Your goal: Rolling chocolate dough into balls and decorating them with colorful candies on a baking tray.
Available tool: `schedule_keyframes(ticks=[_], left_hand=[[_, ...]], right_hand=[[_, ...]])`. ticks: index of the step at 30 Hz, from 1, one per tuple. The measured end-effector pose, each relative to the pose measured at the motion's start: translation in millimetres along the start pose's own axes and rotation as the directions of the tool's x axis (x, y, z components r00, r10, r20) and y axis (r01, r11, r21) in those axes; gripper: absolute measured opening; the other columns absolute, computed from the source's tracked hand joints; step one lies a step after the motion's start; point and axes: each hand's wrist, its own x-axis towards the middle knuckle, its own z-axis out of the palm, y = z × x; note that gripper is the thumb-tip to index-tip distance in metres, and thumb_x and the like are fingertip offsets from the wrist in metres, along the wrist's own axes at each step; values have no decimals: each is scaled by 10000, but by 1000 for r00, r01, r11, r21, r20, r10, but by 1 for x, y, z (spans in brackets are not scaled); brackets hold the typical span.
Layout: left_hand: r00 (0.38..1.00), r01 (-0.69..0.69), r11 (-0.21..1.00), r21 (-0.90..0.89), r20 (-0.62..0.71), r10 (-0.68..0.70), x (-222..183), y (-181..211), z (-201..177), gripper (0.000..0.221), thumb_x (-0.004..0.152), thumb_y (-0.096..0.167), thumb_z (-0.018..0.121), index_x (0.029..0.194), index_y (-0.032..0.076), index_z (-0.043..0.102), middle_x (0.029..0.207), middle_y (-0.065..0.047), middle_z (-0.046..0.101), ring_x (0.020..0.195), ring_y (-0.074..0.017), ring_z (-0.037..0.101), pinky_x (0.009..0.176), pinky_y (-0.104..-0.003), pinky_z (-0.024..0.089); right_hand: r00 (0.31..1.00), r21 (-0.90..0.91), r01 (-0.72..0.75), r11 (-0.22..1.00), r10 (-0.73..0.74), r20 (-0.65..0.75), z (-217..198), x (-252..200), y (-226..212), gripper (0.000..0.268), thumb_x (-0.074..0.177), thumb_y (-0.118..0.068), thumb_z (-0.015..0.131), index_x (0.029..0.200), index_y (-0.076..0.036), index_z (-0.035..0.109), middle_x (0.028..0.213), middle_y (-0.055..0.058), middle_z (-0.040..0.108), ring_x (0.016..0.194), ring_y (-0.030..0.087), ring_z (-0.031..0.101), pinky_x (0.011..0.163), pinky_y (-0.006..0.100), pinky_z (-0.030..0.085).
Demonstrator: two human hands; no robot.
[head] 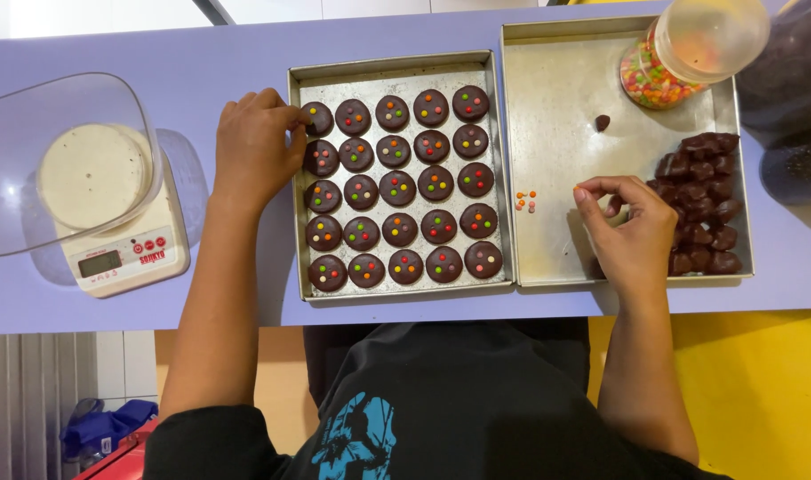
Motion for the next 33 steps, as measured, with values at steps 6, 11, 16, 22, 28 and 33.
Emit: schedule_keyframes(ticks=[6,11,16,22,28,33], left_hand=[[999,-28,1000,12,-27,28,-2,-2,4,233,924,81,637,1017,192,819,834,-51,561,753,-301,529,671,-436,398],[995,23,997,-75,-99,-30,1,-4,4,167,925,110,669,974,187,808,838,-35,556,758,-284,535,698,-431,392],[880,61,973,-221,-449,-157,1,-3,8,139,912,53,664,994,123,753,861,-11,539,795,-230,546,741,-398,419],[857,79,973,-218,-484,-178,-8,-5,14,211,915,49,662,1097,133,730,877,-5,561,829,-241,564,736,-400,400],[846,106,953,-286,-477,-237,-10,-6,13,210,921,74,641,1100,144,727,869,3,559,826,-237,567,748,-403,412],[855,109,940,-323,-451,-254,-9,-5,11,206,927,66,635,1096,142,725,873,2,553,827,-224,562,761,-391,417]], right_hand=[[954,21,283,959,-283,98,16,30,-47,50,1041,-70,783,1016,-76,740,958,21,705,792,154,506,800,305,430],[814,95,540,836,-548,192,75,80,-88,62,1023,-93,779,988,-115,733,929,7,716,751,160,570,789,342,426],[669,35,691,722,-657,347,162,122,-111,70,983,-196,758,950,-199,697,897,-62,670,737,188,568,815,410,382],[547,-23,794,607,-699,462,247,147,-114,65,946,-243,786,912,-234,732,860,-50,673,823,240,623,763,435,394],[510,-155,852,499,-727,460,275,151,-106,19,922,-248,783,908,-236,776,818,-23,657,779,278,629,708,445,416],[460,-314,882,352,-789,407,280,151,-103,76,917,-224,756,848,-254,756,790,-28,630,730,259,582,675,412,386]])
